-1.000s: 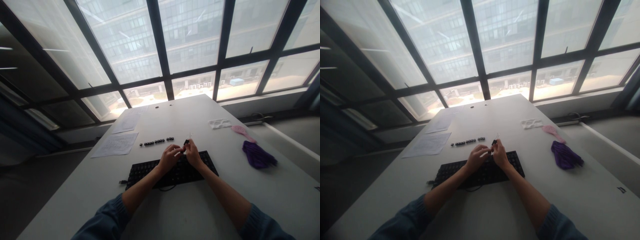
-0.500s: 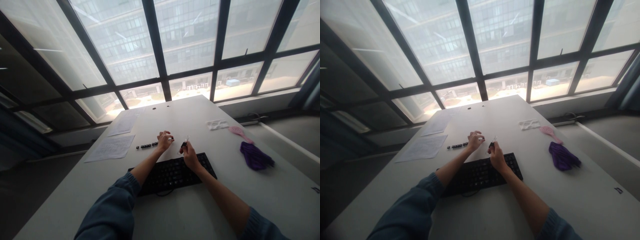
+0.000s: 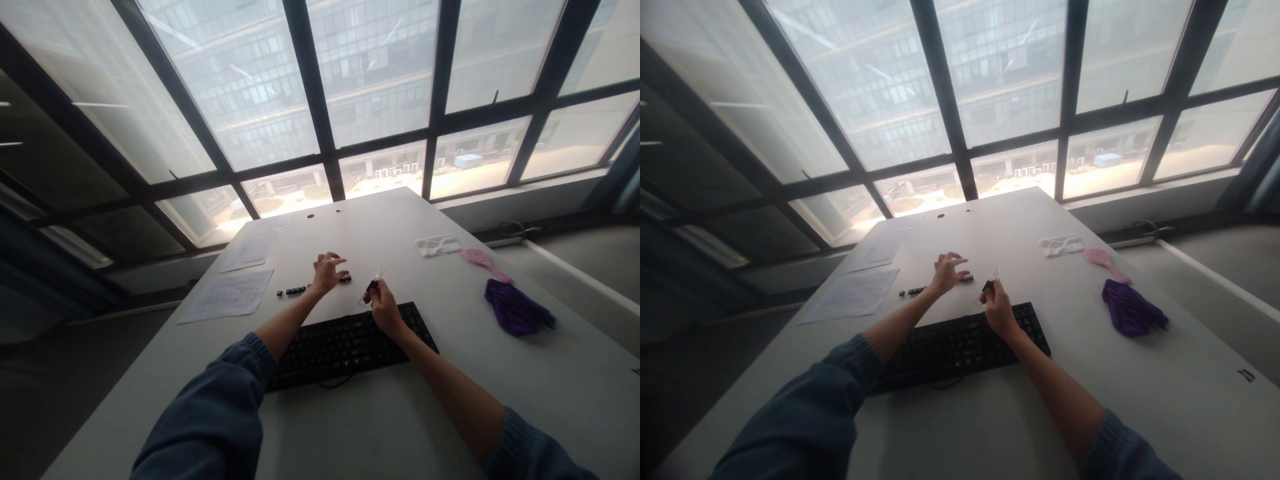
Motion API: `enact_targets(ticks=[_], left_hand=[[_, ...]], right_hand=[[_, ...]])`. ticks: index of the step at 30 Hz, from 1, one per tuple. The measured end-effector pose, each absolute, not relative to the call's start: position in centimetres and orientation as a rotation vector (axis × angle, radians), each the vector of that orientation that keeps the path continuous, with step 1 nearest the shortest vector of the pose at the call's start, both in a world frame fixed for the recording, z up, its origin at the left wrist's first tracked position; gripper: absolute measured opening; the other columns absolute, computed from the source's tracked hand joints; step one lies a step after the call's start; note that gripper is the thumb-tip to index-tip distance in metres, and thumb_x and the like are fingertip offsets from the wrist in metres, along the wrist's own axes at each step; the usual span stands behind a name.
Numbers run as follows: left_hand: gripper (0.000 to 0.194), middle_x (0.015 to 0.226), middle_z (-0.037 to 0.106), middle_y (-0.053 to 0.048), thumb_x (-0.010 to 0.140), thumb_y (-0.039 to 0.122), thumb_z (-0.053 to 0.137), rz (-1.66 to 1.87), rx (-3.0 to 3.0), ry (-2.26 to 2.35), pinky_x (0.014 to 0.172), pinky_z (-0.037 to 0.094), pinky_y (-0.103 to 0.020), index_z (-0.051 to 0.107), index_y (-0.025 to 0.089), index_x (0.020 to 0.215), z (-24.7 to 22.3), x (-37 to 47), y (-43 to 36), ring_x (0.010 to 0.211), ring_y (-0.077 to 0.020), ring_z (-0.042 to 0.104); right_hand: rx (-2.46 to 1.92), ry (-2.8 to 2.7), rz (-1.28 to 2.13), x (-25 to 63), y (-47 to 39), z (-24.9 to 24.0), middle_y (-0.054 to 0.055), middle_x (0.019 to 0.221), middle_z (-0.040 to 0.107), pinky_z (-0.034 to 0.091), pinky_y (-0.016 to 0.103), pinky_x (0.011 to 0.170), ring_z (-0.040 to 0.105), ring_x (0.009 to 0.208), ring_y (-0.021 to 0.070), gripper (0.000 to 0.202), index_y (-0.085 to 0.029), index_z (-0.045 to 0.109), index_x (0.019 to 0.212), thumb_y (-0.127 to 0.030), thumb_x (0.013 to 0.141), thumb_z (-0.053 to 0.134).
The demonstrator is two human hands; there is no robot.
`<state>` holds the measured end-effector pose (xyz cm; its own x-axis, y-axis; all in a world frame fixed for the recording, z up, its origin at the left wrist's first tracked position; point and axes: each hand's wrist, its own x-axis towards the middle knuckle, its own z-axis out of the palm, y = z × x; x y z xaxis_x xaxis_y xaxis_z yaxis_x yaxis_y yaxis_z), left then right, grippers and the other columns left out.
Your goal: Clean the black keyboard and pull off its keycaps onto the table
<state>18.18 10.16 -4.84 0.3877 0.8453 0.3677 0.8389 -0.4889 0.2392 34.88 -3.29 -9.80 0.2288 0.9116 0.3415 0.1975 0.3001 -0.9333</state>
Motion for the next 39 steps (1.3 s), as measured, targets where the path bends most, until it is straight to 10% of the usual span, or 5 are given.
enact_targets(ticks=[8,24,39], left_hand=[[0.023,0.119,0.062,-0.007,0.081,0.029,0.076,0.656,2.879,1.381,0.095,0.036,-0.045,0.074,0.024,0.104,6.1,19.4,11.7,0.114,-0.029,0.045],[0.014,0.114,0.066,-0.006,0.085,0.031,0.071,0.339,2.874,1.176,0.098,0.036,-0.048,0.075,0.026,0.097,6.7,18.9,4.5,0.114,-0.0286,0.051],[0.022,0.096,0.072,-0.005,0.083,0.018,0.063,0.567,2.331,1.263,0.083,0.052,-0.03,0.076,0.019,0.1,-5.3,17.8,-2.3,0.083,-0.0174,0.065]], right_hand=[[-1.2,-1.132,0.69,35.1,-2.6,-10.3,0.001,0.072,0.057,0.041,0.028,0.059,0.052,0.062,0.0173,0.01,-0.022,0.049,0.087,-0.03,0.089,0.043],[-1.206,-1.573,0.688,36.9,-2.7,-9.3,0.0,0.069,0.058,0.037,0.027,0.061,0.053,0.062,0.016,0.01,-0.022,0.051,0.083,-0.023,0.088,0.043],[-1.097,-1.869,0.649,37.2,-3.6,-8.2,-0.001,0.074,0.057,0.036,0.026,0.064,0.048,0.066,0.0149,0.008,-0.021,0.049,0.084,-0.016,0.088,0.043]])
